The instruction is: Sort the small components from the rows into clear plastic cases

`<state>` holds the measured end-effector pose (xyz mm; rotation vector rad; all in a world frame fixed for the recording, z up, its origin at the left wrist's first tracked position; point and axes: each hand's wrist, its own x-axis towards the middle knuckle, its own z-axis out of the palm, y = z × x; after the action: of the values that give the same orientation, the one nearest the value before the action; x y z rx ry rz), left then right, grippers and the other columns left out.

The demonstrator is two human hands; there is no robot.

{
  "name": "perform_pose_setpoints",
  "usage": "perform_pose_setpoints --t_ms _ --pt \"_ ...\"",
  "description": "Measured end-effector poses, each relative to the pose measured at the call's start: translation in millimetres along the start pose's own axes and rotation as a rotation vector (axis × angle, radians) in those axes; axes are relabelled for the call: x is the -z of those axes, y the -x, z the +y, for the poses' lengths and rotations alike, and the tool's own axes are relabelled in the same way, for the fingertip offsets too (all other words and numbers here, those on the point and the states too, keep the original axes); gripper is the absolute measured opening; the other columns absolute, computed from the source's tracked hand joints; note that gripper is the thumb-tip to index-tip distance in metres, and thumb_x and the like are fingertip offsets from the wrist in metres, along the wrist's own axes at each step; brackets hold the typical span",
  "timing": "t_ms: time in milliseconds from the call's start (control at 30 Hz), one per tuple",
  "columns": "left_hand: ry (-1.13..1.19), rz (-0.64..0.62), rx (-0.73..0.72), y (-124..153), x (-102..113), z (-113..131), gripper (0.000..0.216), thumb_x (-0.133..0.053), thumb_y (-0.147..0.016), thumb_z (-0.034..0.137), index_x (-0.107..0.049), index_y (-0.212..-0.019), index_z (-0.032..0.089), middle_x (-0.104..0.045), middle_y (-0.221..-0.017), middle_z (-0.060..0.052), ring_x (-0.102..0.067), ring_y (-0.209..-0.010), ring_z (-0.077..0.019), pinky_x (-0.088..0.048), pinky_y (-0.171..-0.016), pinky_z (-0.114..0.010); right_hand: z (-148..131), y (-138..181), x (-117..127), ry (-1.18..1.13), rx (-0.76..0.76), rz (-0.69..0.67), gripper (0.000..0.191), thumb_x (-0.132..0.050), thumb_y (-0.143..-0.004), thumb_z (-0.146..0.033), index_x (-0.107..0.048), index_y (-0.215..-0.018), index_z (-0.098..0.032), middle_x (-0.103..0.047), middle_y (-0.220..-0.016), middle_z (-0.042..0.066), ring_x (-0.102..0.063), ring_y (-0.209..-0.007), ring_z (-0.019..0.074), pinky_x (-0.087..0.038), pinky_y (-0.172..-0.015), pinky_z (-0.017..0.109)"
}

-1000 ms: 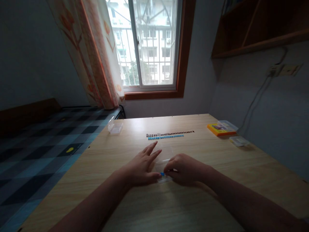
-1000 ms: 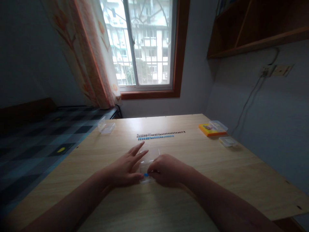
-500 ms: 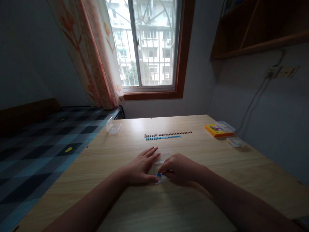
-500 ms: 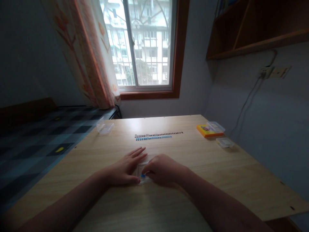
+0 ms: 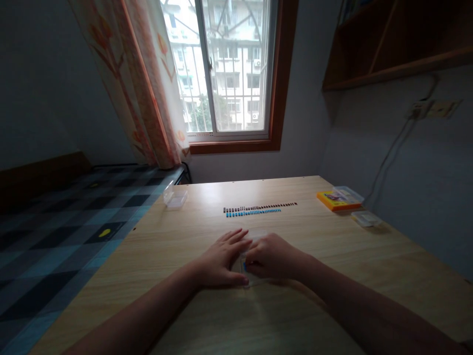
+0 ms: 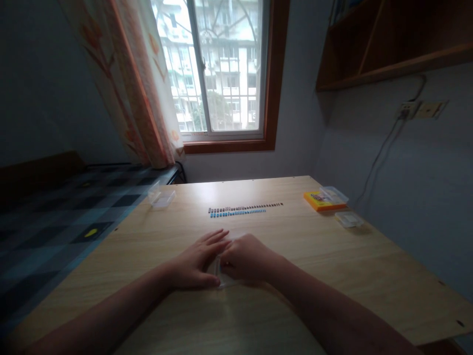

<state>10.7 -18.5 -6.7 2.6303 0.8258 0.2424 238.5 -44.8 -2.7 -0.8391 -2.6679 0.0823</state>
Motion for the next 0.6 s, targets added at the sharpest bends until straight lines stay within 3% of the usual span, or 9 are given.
perform_pose_setpoints --t_ms 333,500,600 --pt "0.066 0.01 -0.047 3.5 -0.4 1.8 0.094 -0.075 -0.076 0.07 -0.048 -0.152 0.022 -0.038 -0.163 -0.015 -0.023 -0.154 -0.0398 -0.027 -0.122 -0.058 -3.5 7.7 -3.9 -0.045 0.034 0.067 0.021 -0.062 -0.091 -0.021 -0.068 -0.07 -0.021 -0.073 -0.075 -0.001 -0.061 -0.065 0.0127 -0.036 -0.061 0.025" --pt "0.056 -0.007 -0.047 3.1 0.8 4.2 0.088 -0.076 -0.075 0.069 -0.051 -0.149 0.027 -0.044 -0.16 -0.011 -0.021 -0.154 -0.0429 -0.012 -0.124 -0.066 -5.7 10.0 -5.2 -0.073 0.021 0.097 0.025 -0.06 -0.092 -0.021 -0.063 -0.068 -0.021 -0.069 -0.07 -0.002 -0.056 -0.061 0.0118 -0.033 -0.059 0.026" --pt "0.052 -0.044 -0.025 3.6 3.1 6.6 0.09 -0.072 -0.077 0.073 -0.049 -0.151 0.027 -0.042 -0.161 -0.011 -0.02 -0.154 -0.0428 -0.011 -0.124 -0.067 -6.9 10.1 -6.6 -0.089 0.025 0.115 0.025 -0.058 -0.093 -0.021 -0.062 -0.068 -0.02 -0.068 -0.07 -0.002 -0.056 -0.062 0.0118 -0.034 -0.059 0.026"
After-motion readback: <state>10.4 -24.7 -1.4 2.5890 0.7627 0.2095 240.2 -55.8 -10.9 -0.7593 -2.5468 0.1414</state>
